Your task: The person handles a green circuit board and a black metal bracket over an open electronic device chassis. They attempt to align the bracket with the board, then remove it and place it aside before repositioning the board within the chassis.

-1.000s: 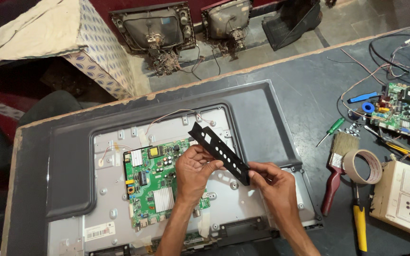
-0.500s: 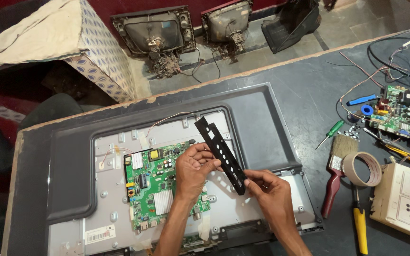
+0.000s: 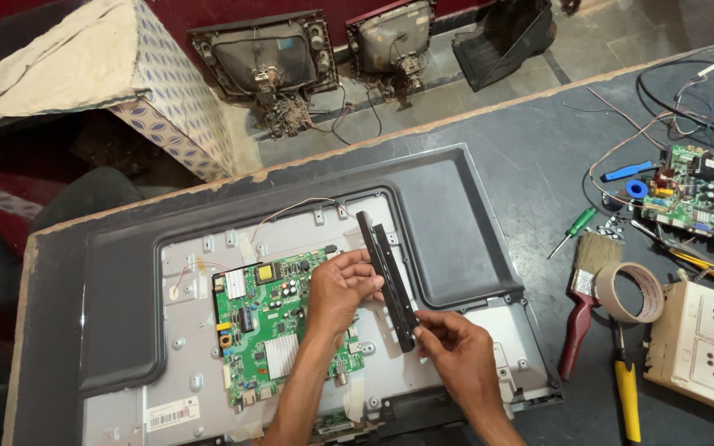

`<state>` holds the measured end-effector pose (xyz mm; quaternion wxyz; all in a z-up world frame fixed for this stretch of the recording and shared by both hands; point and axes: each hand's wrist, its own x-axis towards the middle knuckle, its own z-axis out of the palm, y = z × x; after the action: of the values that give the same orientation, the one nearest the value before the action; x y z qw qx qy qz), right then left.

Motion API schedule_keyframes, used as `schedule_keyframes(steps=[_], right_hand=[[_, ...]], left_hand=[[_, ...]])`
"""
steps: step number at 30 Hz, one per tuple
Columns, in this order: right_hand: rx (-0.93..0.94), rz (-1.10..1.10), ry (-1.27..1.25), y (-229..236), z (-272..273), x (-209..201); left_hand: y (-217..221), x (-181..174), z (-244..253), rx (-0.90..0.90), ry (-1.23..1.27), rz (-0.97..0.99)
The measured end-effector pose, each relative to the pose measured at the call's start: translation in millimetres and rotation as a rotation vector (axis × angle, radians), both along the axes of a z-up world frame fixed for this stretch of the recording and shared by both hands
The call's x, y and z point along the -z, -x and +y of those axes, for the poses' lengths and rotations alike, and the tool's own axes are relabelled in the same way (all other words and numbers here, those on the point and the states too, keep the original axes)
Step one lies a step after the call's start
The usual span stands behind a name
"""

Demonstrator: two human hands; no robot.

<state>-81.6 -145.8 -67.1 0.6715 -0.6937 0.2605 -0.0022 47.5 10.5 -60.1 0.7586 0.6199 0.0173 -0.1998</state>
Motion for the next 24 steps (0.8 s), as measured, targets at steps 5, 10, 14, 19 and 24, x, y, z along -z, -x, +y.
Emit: schedule_keyframes(steps=[5, 10, 14, 19, 24], right_hand=[[-0.002, 0.015, -0.031, 2.9, 1.5, 4.7], [-0.005, 0.010, -0.047, 2.6, 3.1, 2.9], [-0.001, 0.046, -0.020, 0.8, 2.4, -2.6], [0.002, 0.071, 0.007, -0.3, 2.4, -6.1], [0.021, 0.052, -0.017, -0.1, 3.0, -4.6]], left_hand=[[-4.5, 6.5, -2.3, 0.017, -0.020, 0.035], [-5.5, 5.2, -5.7, 0.020, -0.038, 0.046], [-7.4, 2.2, -9.0, 0.000, -0.130, 0.080], [-9.5, 2.6, -11.9, 0.010, -0.108, 0.102], [-10.4, 4.2, -14.7, -0.003, -0.158, 0.089]])
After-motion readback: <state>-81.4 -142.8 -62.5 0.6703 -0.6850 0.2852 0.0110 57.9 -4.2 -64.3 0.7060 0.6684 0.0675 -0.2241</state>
